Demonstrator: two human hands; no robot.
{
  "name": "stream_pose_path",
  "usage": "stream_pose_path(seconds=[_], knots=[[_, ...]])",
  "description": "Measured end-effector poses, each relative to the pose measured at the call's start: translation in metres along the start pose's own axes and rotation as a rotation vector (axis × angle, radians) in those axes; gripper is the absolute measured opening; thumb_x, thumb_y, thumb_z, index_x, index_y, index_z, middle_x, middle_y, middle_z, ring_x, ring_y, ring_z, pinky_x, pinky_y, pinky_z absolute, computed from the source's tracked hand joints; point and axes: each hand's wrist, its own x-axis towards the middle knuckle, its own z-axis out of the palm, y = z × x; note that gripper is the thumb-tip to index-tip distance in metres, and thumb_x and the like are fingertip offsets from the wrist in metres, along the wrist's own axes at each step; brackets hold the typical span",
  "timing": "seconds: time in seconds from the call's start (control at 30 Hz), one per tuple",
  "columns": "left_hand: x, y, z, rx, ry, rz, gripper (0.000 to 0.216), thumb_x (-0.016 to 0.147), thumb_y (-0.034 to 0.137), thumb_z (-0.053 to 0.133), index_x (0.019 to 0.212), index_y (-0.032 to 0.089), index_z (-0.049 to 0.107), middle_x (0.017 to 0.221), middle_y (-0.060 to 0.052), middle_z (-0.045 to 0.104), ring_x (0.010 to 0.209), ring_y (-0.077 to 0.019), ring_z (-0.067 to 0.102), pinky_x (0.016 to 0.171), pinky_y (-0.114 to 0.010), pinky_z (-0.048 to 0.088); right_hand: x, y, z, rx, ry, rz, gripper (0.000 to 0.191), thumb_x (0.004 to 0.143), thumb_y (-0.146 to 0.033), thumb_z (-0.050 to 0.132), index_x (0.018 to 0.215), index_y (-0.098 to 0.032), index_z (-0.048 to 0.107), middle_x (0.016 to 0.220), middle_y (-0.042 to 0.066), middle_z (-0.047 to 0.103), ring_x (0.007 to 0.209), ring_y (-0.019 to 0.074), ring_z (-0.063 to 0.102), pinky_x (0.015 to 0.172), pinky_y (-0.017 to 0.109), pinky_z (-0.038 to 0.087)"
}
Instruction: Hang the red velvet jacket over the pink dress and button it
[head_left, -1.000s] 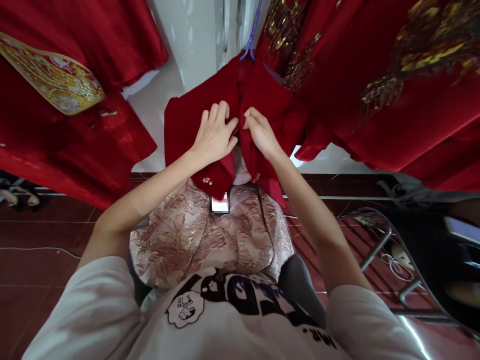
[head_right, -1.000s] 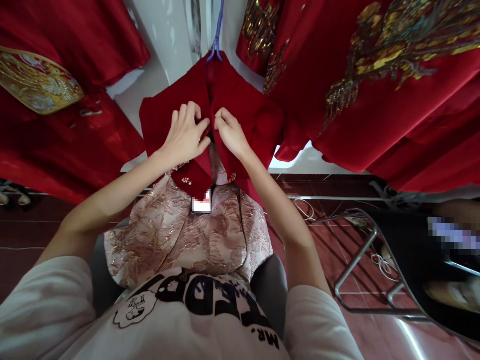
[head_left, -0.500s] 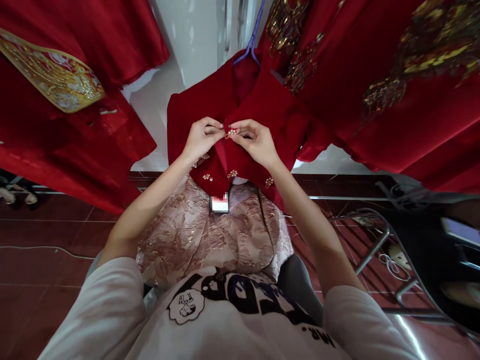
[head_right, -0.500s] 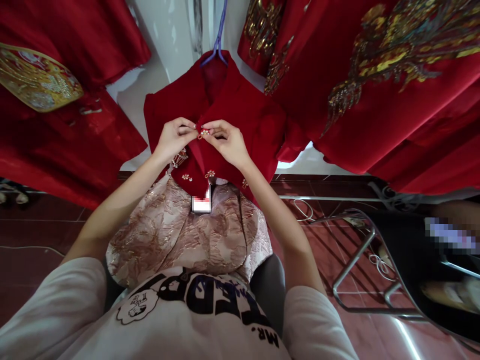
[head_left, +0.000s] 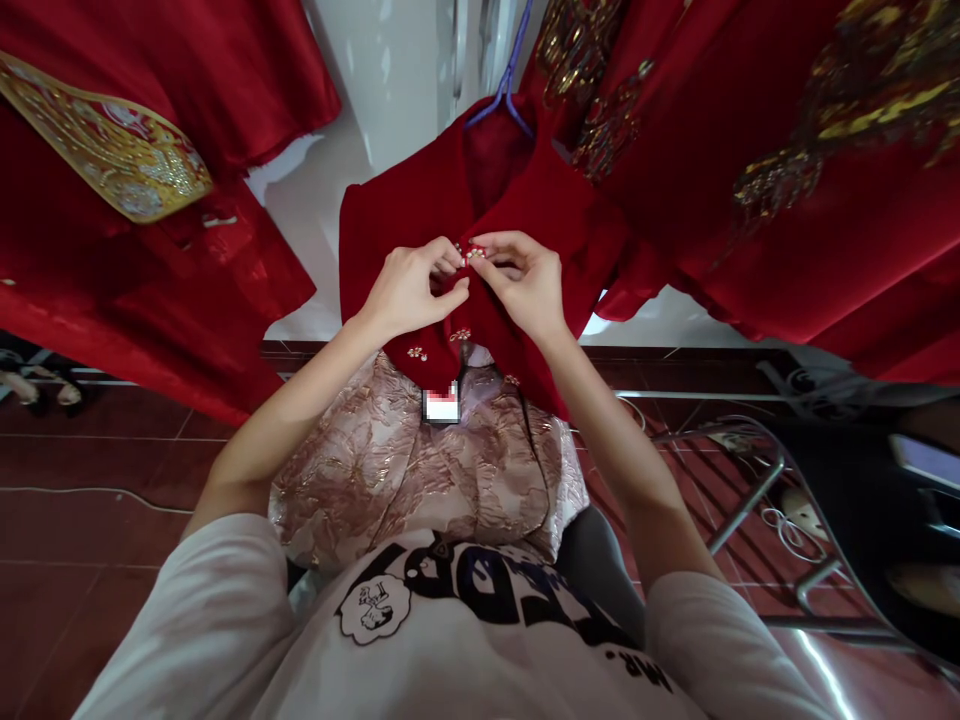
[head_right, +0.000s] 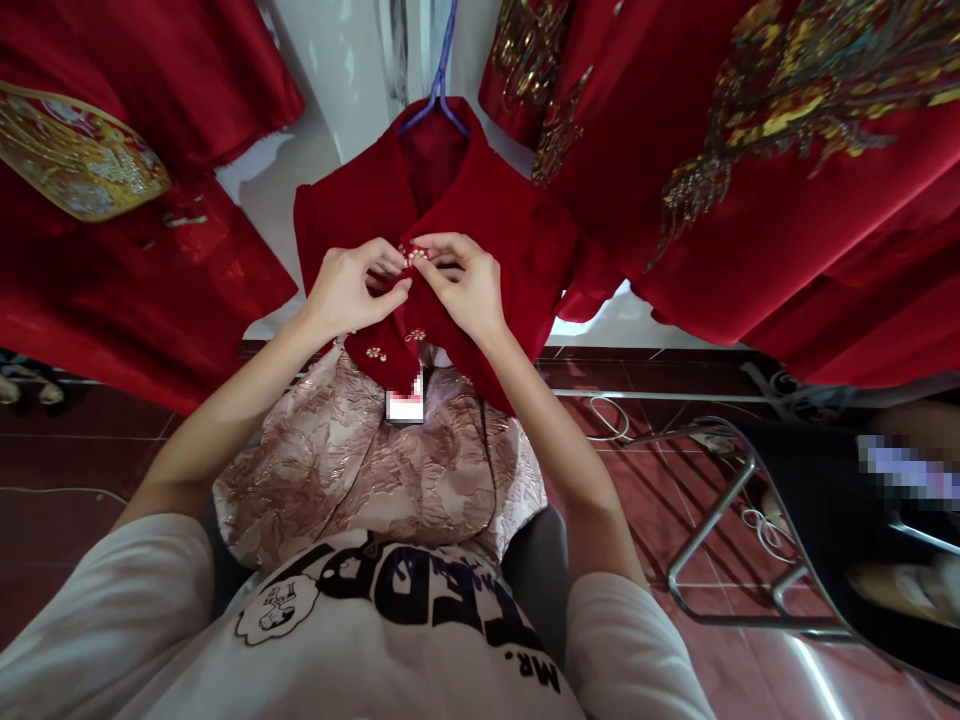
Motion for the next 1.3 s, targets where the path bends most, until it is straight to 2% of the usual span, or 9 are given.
stream_pose_path(seconds=[0.17,0.33,0.6,0.73,0.87,0.93,1.03,1.13,1.3], knots=[[0.005,0.002,0.001,0.061,-0.008,0.020,0.006,0.092,0.023,0.065,0.097,0.020,0.066,0.094,-0.003,0.076,0.091,-0.0211,0.075,0.092,-0.034,0.058,-0.001,0.004,-0.002,0.031,-0.006,-0.059,0.039,0.090,-0.054,0.075,0.118,-0.027,0.076,0.120,0.006,0.071,0.111,0.0215,0.069,0.095,0.036,0.063],[0.007,0.005,0.002,0.187,-0.049,0.058,0.015,0.093,0.023,0.060,0.105,0.017,0.067,0.094,-0.004,0.074,0.092,-0.0211,0.073,0.094,-0.036,0.056,0.005,0.020,-0.004,0.104,-0.003,-0.141,0.040,0.085,-0.049,0.082,0.113,-0.022,0.076,0.112,0.005,0.073,0.104,0.0202,0.071,0.093,0.037,0.064],[0.010,0.006,0.003,0.287,-0.086,0.158,0.016,0.094,0.016,0.055,0.103,0.017,0.068,0.090,-0.006,0.072,0.090,-0.0244,0.073,0.090,-0.039,0.055,0.006,0.029,-0.004,0.080,-0.019,-0.172,0.035,0.088,-0.043,0.078,0.115,-0.023,0.070,0.114,0.005,0.070,0.104,0.0188,0.069,0.096,0.039,0.064],[0.014,0.002,0.009,0.152,-0.112,0.126,0.015,0.094,0.016,0.058,0.107,0.016,0.067,0.093,-0.005,0.074,0.093,-0.0222,0.074,0.092,-0.036,0.056,0.006,0.039,0.003,0.012,0.019,-0.203,0.037,0.091,-0.037,0.072,0.125,-0.026,0.062,0.119,0.006,0.064,0.107,0.0186,0.066,0.094,0.036,0.063],[0.016,-0.008,0.021,-0.108,-0.094,0.030,0.013,0.097,0.017,0.060,0.108,0.016,0.066,0.101,-0.005,0.075,0.095,-0.0168,0.073,0.091,-0.030,0.058,-0.009,0.049,0.008,-0.053,0.066,-0.180,0.058,0.087,-0.030,0.072,0.139,-0.028,0.047,0.127,0.007,0.058,0.102,0.0177,0.065,0.084,0.034,0.062],[0.018,-0.017,0.026,-0.238,-0.101,-0.045,0.011,0.102,0.020,0.057,0.106,0.016,0.065,0.103,-0.005,0.075,0.092,-0.0143,0.074,0.088,-0.027,0.060,-0.021,0.056,0.007,-0.079,0.072,-0.119,0.064,0.082,-0.026,0.073,0.139,-0.027,0.043,0.121,0.007,0.059,0.093,0.0167,0.064,0.077,0.033,0.060],[0.021,-0.031,0.030,-0.379,-0.174,-0.192,0.021,0.109,0.030,0.050,0.108,0.016,0.066,0.101,-0.007,0.075,0.086,-0.0133,0.075,0.082,-0.026,0.062,-0.034,0.065,-0.001,-0.054,0.050,0.025,0.051,0.081,-0.023,0.067,0.127,-0.026,0.046,0.093,0.000,0.059,0.077,0.0151,0.060,0.071,0.032,0.057],[0.021,-0.038,0.034,-0.477,-0.255,-0.301,0.038,0.112,0.046,0.044,0.115,0.016,0.068,0.104,-0.011,0.076,0.096,-0.0171,0.076,0.083,-0.026,0.062,-0.038,0.065,-0.015,0.059,0.004,0.134,0.032,0.084,-0.022,0.059,0.114,-0.027,0.050,0.078,-0.004,0.053,0.068,0.0134,0.057,0.069,0.030,0.054],[0.006,-0.022,0.036,-0.557,-0.468,-0.294,0.056,0.108,0.062,0.038,0.123,0.018,0.071,0.107,-0.010,0.078,0.106,-0.0224,0.076,0.084,-0.028,0.062,-0.043,0.043,-0.027,0.164,-0.010,0.111,0.033,0.080,-0.023,0.064,0.111,-0.027,0.054,0.097,0.000,0.067,0.089,0.0154,0.069,0.088,0.034,0.060]])
